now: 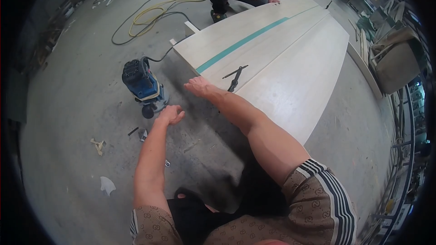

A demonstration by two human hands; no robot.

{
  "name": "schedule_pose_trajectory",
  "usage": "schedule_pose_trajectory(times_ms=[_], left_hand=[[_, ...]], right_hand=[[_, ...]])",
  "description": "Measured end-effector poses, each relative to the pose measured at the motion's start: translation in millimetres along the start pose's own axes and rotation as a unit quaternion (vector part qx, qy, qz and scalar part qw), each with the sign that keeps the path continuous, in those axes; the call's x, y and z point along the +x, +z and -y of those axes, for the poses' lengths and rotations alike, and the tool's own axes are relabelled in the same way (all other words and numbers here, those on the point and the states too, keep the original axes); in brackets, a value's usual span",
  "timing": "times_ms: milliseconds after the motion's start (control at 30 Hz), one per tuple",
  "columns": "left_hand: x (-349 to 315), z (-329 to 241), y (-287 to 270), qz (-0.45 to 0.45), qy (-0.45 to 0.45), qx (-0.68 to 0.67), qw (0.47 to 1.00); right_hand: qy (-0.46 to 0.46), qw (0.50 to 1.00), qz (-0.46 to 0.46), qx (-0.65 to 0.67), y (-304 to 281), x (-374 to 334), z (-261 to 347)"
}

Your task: Disassembling and reassembling a wood router in a workshop setting.

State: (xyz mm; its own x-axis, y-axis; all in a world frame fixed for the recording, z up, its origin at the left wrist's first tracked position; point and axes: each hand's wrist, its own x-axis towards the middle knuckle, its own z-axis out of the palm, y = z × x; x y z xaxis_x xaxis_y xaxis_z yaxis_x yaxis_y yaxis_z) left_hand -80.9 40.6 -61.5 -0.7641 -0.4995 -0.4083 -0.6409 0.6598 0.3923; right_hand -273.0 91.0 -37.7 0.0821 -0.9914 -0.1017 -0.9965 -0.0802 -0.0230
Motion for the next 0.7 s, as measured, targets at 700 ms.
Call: schedule_pose_trajectory(times_ms=[700], left_hand=[[3.0, 3.1, -3.3, 0.050, -0.016, -0.014, 0.999]], right_hand=[[0.032, 0.997, 0.019, 0.066, 2.3, -2.0, -0.2]])
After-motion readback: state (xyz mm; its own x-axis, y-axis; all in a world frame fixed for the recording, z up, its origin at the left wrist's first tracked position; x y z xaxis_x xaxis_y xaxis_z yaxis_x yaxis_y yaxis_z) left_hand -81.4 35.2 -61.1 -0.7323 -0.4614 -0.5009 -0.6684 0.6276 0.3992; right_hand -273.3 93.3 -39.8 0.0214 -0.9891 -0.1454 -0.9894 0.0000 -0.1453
